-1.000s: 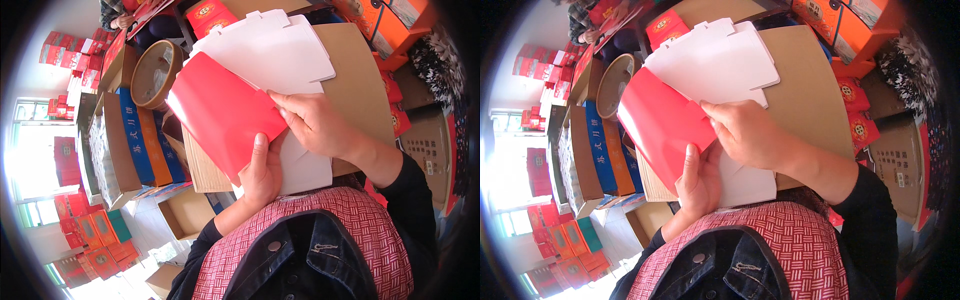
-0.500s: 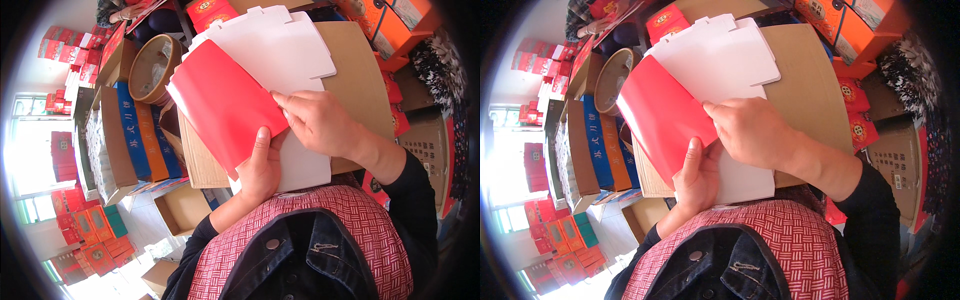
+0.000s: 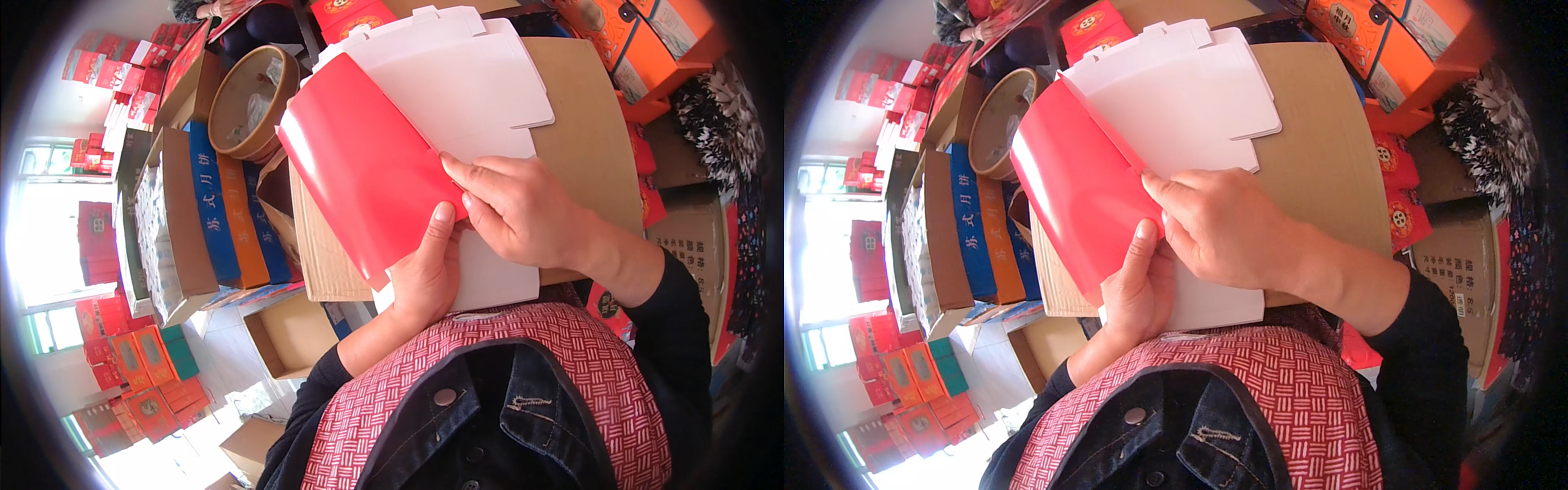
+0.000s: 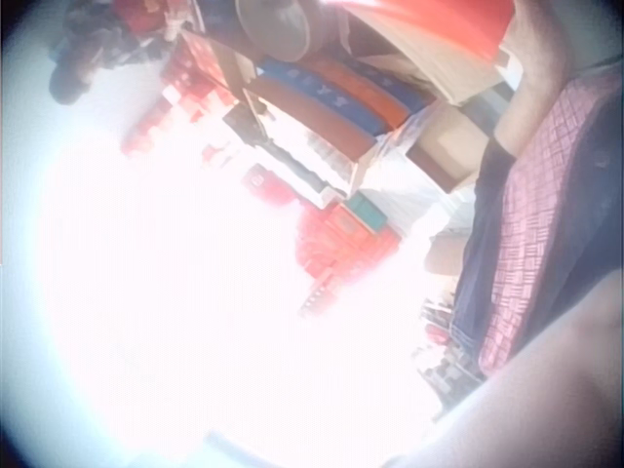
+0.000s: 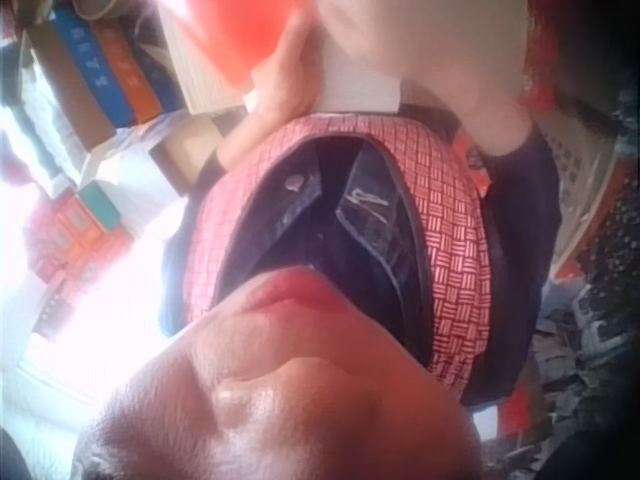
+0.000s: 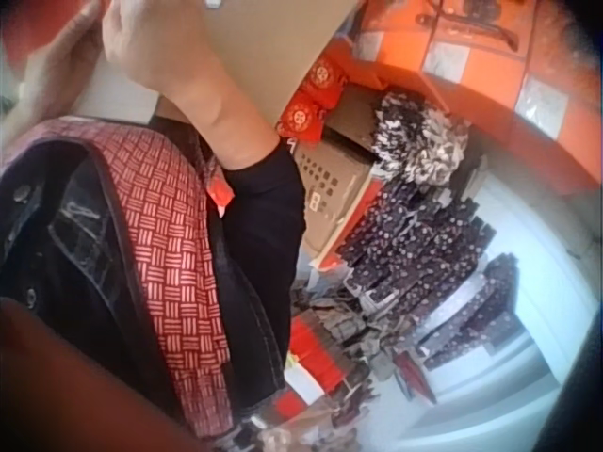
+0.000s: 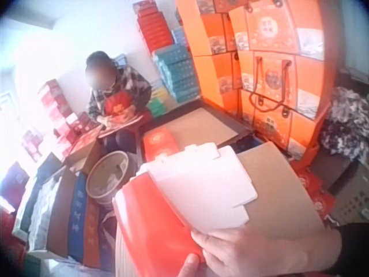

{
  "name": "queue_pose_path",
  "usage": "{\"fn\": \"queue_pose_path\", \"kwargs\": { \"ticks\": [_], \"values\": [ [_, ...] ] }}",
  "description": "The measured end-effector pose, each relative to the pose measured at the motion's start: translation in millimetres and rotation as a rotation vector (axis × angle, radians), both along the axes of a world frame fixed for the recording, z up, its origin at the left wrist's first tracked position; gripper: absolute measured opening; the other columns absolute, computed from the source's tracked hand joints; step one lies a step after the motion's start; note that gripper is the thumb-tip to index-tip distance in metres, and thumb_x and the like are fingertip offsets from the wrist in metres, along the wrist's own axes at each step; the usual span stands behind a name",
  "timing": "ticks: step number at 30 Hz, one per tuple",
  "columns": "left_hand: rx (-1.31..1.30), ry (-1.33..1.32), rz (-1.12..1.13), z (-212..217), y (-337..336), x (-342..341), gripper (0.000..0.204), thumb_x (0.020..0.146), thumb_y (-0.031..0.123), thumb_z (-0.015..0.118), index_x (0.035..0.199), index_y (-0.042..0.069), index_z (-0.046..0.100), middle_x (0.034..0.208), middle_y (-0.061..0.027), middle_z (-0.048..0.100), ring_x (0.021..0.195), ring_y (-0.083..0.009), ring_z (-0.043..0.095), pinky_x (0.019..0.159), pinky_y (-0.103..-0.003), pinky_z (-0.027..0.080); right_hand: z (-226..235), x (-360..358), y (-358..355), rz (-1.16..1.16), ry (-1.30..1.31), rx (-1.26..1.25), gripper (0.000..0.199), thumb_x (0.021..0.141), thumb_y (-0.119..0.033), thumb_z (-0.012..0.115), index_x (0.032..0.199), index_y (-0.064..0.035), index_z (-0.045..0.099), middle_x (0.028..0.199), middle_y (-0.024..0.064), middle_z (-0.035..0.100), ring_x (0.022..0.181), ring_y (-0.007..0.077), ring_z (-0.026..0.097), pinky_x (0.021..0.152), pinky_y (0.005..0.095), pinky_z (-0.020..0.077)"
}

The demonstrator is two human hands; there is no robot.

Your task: The person folds red paper sheets into small pouches by hand, repeatedly folding edges and tucking flaps to form a sealed pocket. Completed pouches are stacked on the table. The person also briefly reaches into a cardboard box to retrieve a small wrapped item.

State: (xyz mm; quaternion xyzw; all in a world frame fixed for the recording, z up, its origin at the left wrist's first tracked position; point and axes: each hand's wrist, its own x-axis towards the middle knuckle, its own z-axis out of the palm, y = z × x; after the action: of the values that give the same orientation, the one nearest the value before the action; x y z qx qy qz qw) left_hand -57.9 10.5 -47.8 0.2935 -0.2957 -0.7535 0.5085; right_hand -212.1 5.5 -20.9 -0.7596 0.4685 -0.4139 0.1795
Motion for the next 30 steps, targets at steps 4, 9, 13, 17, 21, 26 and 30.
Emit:
{"fn": "queue_pose_path", "kwargs": {
  "ticks": [4, 9, 13, 17, 21, 26, 30],
  "values": [
    [0.000, 0.071, -0.076, 1, 0, 3, 0.044, 0.095, 0.010, 0.052, 0.136, 0.005, 0.037, 0.130, -0.0104, 0.050, 0.119, -0.0219, 0.049, 0.104, -0.037, 0.038, -1, 1, -2, 0.007, -0.165, 0.023, 0.034, 0.079, -0.003, 0.058, 0.111, 0.0100, 0.059, 0.093, 0.0226, 0.064, 0.079, 0.0350, 0.064, 0.068, 0.0390, 0.0530],
    [0.040, 0.029, -0.061, 3, 2, 3, 0.043, 0.095, 0.010, 0.052, 0.135, 0.005, 0.037, 0.129, -0.0104, 0.050, 0.118, -0.0218, 0.050, 0.103, -0.037, 0.039, 6, 2, 4, -0.003, -0.054, 0.010, 0.031, 0.083, -0.001, 0.054, 0.112, 0.0099, 0.060, 0.085, 0.0190, 0.063, 0.077, 0.0282, 0.065, 0.069, 0.0322, 0.0523],
    [0.032, 0.086, -0.067, 3, 3, 1, 0.031, 0.095, 0.008, 0.052, 0.125, 0.002, 0.044, 0.114, -0.0105, 0.057, 0.099, -0.0210, 0.056, 0.086, -0.035, 0.047, 10, -6, 0, 0.040, -0.124, 0.237, 0.036, 0.087, -0.005, 0.056, 0.119, 0.0089, 0.055, 0.088, 0.0148, 0.062, 0.080, 0.0215, 0.064, 0.075, 0.0279, 0.0513],
    [-0.013, -0.007, -0.142, -1, 4, 4, 0.032, 0.095, 0.009, 0.053, 0.125, 0.002, 0.044, 0.113, -0.0116, 0.056, 0.101, -0.0227, 0.056, 0.086, -0.037, 0.046, 5, 2, -11, 0.037, -0.737, 0.589, 0.054, 0.083, -0.021, 0.071, 0.124, 0.0055, 0.046, 0.114, 0.0158, 0.058, 0.103, 0.0206, 0.058, 0.085, 0.0317, 0.0498],
    [0.005, -0.050, -0.288, -2, 6, 3, 0.041, 0.095, 0.016, 0.055, 0.131, 0.003, 0.040, 0.123, -0.0126, 0.052, 0.111, -0.0277, 0.054, 0.096, -0.045, 0.044, 1, 17, -16, 0.021, -0.944, 0.658, 0.050, 0.079, -0.008, 0.071, 0.121, 0.0064, 0.047, 0.111, 0.0150, 0.059, 0.102, 0.0201, 0.059, 0.086, 0.0315, 0.0501],
    [0.330, 0.097, -0.761, 24, 4, 27, 0.042, 0.094, 0.019, 0.057, 0.130, -0.002, 0.046, 0.121, -0.0209, 0.057, 0.109, -0.0294, 0.058, 0.098, -0.040, 0.045, 2, 1, -15, -0.115, -0.922, 0.761, 0.047, 0.078, -0.002, 0.068, 0.120, 0.0048, 0.048, 0.109, 0.0145, 0.061, 0.098, 0.0194, 0.061, 0.086, 0.0306, 0.0505],
    [-0.844, -0.343, -0.600, 55, -21, 77, 0.046, 0.094, 0.017, 0.058, 0.133, -0.001, 0.045, 0.123, -0.0187, 0.058, 0.117, -0.0293, 0.054, 0.096, -0.041, 0.045, -3, -10, -3, -0.137, -0.928, 0.668, 0.047, 0.078, 0.001, 0.067, 0.121, 0.0044, 0.048, 0.111, 0.0144, 0.060, 0.100, 0.0192, 0.060, 0.086, 0.0306, 0.0502]
  ]
}}
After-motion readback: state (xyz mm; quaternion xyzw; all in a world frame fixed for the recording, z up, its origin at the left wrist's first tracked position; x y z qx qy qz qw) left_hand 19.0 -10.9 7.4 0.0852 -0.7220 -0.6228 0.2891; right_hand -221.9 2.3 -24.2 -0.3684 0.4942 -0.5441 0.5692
